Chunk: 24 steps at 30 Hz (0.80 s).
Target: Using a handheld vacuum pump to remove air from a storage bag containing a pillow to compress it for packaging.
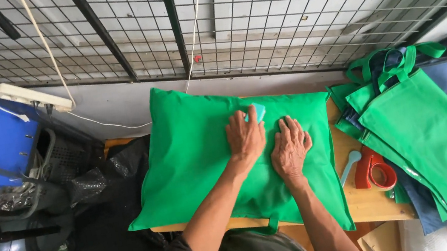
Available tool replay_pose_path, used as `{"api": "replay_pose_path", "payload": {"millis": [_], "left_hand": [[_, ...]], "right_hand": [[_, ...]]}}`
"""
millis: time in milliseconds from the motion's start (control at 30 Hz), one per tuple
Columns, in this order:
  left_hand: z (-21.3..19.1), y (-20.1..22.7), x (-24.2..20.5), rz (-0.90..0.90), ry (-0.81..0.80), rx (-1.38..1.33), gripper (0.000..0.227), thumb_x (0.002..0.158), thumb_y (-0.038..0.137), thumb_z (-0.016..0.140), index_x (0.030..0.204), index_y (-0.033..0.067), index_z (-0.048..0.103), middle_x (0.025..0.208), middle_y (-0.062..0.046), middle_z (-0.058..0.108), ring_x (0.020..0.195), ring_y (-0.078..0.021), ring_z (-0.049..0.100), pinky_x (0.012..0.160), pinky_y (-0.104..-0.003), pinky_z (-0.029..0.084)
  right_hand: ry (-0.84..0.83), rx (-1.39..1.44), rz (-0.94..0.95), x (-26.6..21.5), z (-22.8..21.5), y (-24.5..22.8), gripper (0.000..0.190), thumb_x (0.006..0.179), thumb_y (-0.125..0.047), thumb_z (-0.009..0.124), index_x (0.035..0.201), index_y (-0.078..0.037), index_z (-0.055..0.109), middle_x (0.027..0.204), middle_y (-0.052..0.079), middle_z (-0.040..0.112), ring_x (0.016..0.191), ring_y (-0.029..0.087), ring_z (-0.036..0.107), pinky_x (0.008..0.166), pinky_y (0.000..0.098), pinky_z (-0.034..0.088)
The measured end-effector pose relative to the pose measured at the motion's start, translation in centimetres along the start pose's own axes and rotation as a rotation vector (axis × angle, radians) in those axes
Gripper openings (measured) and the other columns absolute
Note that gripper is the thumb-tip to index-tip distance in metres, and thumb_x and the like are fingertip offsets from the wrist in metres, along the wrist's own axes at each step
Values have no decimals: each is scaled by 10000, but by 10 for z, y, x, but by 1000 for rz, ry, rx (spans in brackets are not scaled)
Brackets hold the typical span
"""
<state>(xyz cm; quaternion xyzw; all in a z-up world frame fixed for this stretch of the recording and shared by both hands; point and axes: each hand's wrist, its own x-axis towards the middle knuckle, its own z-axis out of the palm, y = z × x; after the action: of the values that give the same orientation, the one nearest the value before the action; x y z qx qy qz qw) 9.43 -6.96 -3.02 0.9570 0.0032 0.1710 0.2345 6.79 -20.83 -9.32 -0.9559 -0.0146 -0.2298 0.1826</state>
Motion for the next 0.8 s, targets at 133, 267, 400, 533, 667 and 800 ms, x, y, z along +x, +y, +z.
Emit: {"api": "replay_pose_path", "payload": {"millis": [133, 267, 400, 533, 667, 800], "left_hand": [[-21, -94, 29, -99, 139, 131, 511, 801, 293, 744, 1253, 107, 592, 993, -125, 543, 930, -380, 595, 713, -522, 511], [-32, -220, 48, -463, 111, 209, 418, 882, 368, 671, 1170, 89, 554, 1029, -162, 551, 1009, -417, 588, 771, -546, 495], [-19, -304, 37, -823, 11, 65, 435, 950, 444, 586, 1200, 95, 513, 1124, -222, 538, 1110, -475, 575, 803, -604, 482], [-64, -191, 56, -756, 151, 40, 391, 1012, 327, 574, 1254, 25, 526, 1088, -226, 530, 1058, -451, 599, 845, -545, 490], [-29, -65, 61, -274, 233, 52, 418, 871, 279, 711, 1213, 47, 647, 976, -214, 602, 954, -427, 620, 824, -529, 495], [19, 11, 36, 22, -29, 77, 517, 827, 281, 732, 1280, 79, 588, 1057, -133, 529, 991, -357, 567, 795, -490, 484]], "right_hand": [[-11, 7, 18, -1, -3, -3, 379, 1060, -280, 472, 1424, -200, 544, 1525, 30, 477, 1441, 238, 409, 1142, 496, 207], [-2, -1, 14, 0, -3, -10, 376, 1056, -296, 475, 1415, -210, 543, 1537, 27, 463, 1449, 232, 403, 1147, 500, 208], [4, -6, 28, 1, -4, -12, 372, 1049, -300, 475, 1406, -220, 540, 1534, 20, 461, 1451, 225, 401, 1152, 500, 204], [5, -7, 30, 0, -6, -12, 375, 1052, -299, 469, 1412, -216, 533, 1539, 22, 452, 1458, 229, 391, 1152, 503, 204], [-8, -16, 20, -2, -7, -11, 388, 1054, -297, 461, 1428, -212, 520, 1541, 34, 447, 1456, 235, 389, 1150, 498, 203], [-9, -6, 32, -4, -8, -8, 389, 1056, -286, 459, 1433, -209, 517, 1544, 31, 449, 1452, 232, 393, 1158, 489, 204]]}}
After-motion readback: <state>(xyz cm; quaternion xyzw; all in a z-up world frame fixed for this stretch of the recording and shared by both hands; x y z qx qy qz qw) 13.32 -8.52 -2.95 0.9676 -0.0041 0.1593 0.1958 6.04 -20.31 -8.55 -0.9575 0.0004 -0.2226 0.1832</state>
